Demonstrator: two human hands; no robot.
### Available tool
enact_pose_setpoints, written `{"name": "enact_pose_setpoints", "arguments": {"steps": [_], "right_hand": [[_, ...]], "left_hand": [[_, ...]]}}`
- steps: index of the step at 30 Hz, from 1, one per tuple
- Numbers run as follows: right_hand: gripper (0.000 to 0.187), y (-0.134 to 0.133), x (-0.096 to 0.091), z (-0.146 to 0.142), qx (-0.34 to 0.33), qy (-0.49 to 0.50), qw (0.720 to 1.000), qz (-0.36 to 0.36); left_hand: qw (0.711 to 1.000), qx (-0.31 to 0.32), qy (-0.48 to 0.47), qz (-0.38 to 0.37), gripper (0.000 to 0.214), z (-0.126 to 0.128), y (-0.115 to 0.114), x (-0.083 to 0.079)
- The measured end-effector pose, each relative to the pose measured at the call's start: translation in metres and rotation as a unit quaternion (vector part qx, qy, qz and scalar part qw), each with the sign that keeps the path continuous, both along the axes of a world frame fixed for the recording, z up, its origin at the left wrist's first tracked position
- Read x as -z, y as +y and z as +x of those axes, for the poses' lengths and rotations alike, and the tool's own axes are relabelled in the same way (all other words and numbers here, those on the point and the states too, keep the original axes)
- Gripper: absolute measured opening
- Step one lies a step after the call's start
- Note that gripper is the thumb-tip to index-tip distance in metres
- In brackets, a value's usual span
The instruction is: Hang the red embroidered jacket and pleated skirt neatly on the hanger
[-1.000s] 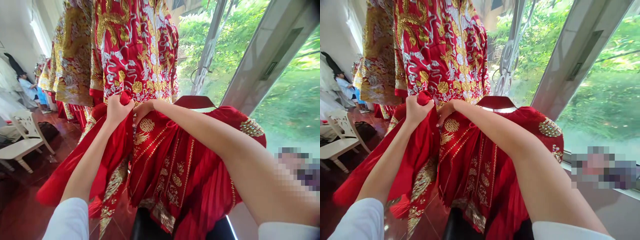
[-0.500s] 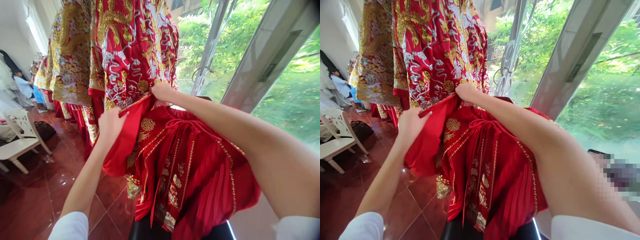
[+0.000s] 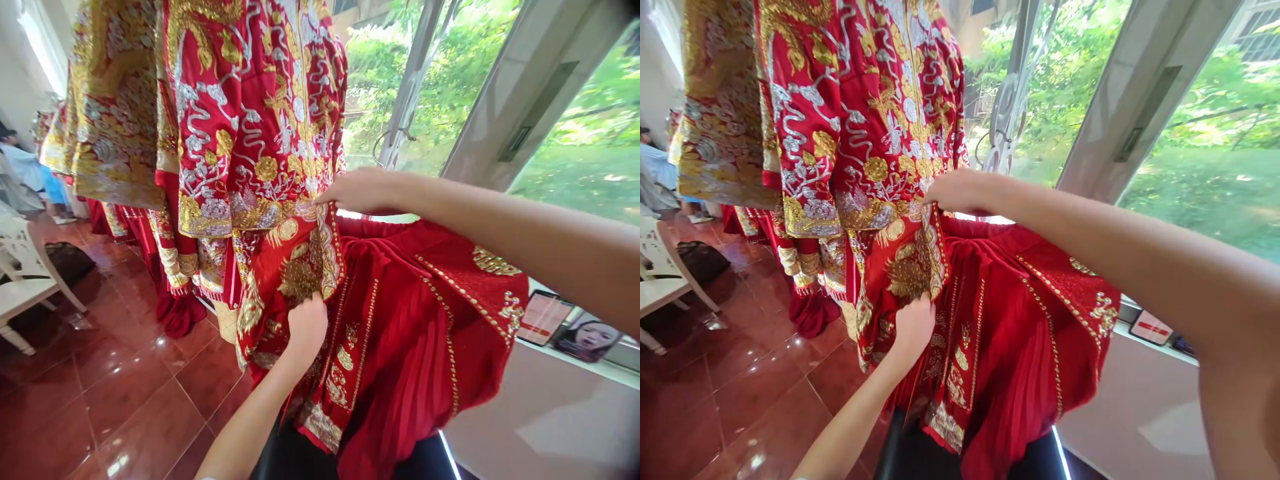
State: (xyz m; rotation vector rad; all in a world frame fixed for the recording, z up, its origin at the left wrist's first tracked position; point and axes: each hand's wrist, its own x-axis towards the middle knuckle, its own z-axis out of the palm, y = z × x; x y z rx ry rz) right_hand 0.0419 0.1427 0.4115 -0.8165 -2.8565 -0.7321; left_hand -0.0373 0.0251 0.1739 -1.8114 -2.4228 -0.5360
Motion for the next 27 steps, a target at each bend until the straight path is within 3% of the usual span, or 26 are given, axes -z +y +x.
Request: {"name": "enact_pose_setpoints", "arguments": {"steps": [2, 5, 8, 10, 12, 16, 18, 22, 25, 27], "right_hand": [[0.042, -0.008, 0.013, 0.006, -0.009, -0.009, 1.000, -0.020], [0.052, -0.009, 0.022, 0.006, -0.015, -0.005, 0.999, -0.035], [0.051, -0.004, 0.021, 0.004, -0.016, 0.015, 0.999, -0.039], [0.050, -0.002, 0.020, 0.004, -0.029, 0.042, 0.998, -0.043], [0.049, -0.002, 0.019, 0.006, -0.051, 0.063, 0.995, -0.053], [0.041, -0.005, 0.020, 0.007, -0.065, 0.063, 0.994, -0.059], [0.038, -0.006, 0.020, 0.006, -0.052, 0.069, 0.995, -0.049], [0.034, -0.009, 0.019, 0.001, -0.008, 0.093, 0.994, -0.054], [0.031, -0.008, 0.020, -0.002, 0.006, 0.113, 0.990, -0.082], [0.027, -0.005, 0.020, -0.003, 0.012, 0.129, 0.987, -0.097]], "left_hand": [[1.000, 0.005, -0.008, -0.019, 0.031, 0.000, 0.000, 0.007], [0.999, 0.033, -0.032, 0.003, 0.033, -0.003, -0.012, -0.007], [0.978, 0.067, -0.039, 0.196, 0.045, -0.010, -0.026, -0.036], [0.938, 0.036, -0.022, 0.344, 0.056, -0.019, -0.026, -0.050], [0.919, -0.014, -0.003, 0.393, 0.070, -0.030, -0.014, -0.055], [0.933, -0.023, 0.018, 0.358, 0.072, -0.064, 0.023, -0.056], [0.948, -0.002, 0.010, 0.318, 0.064, -0.081, 0.033, -0.068], [0.975, 0.106, -0.024, 0.193, 0.057, -0.093, 0.030, -0.117], [0.964, 0.205, -0.052, 0.161, 0.057, -0.076, 0.033, -0.153], [0.965, 0.207, -0.053, 0.154, 0.044, -0.059, 0.043, -0.165]]}}
